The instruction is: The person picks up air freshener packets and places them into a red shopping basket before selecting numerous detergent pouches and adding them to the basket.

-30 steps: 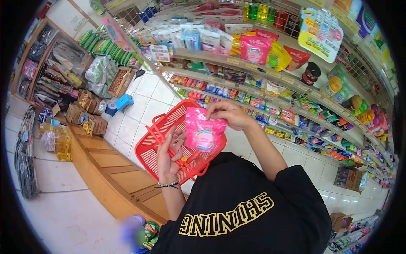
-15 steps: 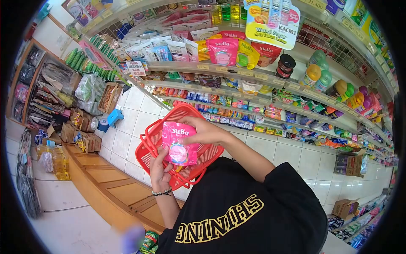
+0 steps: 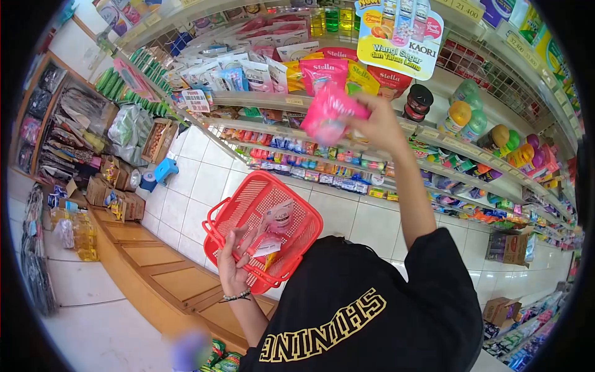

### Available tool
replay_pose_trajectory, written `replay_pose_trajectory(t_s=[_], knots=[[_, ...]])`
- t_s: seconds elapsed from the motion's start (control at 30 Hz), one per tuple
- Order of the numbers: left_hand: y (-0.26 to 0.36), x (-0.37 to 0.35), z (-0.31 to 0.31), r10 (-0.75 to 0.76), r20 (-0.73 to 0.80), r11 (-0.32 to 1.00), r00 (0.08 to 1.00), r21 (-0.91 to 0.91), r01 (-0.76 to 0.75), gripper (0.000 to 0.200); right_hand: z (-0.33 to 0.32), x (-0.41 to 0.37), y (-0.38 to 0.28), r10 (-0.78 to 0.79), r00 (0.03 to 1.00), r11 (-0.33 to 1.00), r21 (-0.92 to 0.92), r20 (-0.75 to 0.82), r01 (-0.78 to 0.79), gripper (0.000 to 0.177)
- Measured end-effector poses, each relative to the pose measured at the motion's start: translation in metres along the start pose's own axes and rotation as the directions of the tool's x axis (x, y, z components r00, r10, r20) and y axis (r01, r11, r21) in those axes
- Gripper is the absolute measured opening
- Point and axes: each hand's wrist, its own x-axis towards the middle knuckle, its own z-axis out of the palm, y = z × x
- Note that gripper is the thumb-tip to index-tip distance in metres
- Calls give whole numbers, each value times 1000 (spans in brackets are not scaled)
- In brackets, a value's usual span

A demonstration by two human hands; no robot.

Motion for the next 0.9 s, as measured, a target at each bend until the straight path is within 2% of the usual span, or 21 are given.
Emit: replay_pose_trajectory(t_s=[0.03,0.1,0.2,0.27,0.33,0.4,0.5,0.57,0.7,0.77,0.9], knots=[[1,0,-8,5,-17,1000,1000,-9,-5,32,-5,17,3,-4,1000,1000,3,-5,4,37],[5,1,-21,17,-23,1000,1000,-19,-17,32,-15,53,7,-186,981,932,-326,-58,158,40],[9,0,-37,29,-65,999,997,32,-27,37,-9,96,31,-189,970,893,-437,-150,107,44],[12,0,-48,37,-70,998,997,53,-33,40,-8,111,38,-198,970,879,-464,-138,113,45],[15,-4,-54,44,-90,997,995,73,-37,43,-5,122,45,-307,950,855,-455,-62,247,44],[17,-7,-65,69,-164,997,984,-21,-73,36,-2,128,47,-308,951,843,-476,-43,251,44],[19,-11,-83,98,-203,994,974,-33,-107,38,4,136,56,-296,955,821,-509,9,259,43],[19,-14,-96,127,-241,989,962,-46,-142,40,9,136,60,-231,972,816,-536,41,216,45],[13,-17,-126,118,-248,984,961,-101,-146,38,19,127,52,-271,963,795,-564,-5,221,43],[9,-20,-132,114,-252,982,961,-116,-147,37,24,123,46,-223,975,737,-658,-18,157,47],[4,-25,-129,88,-308,981,947,-140,-137,33,25,119,39,-136,990,714,-690,33,121,51]])
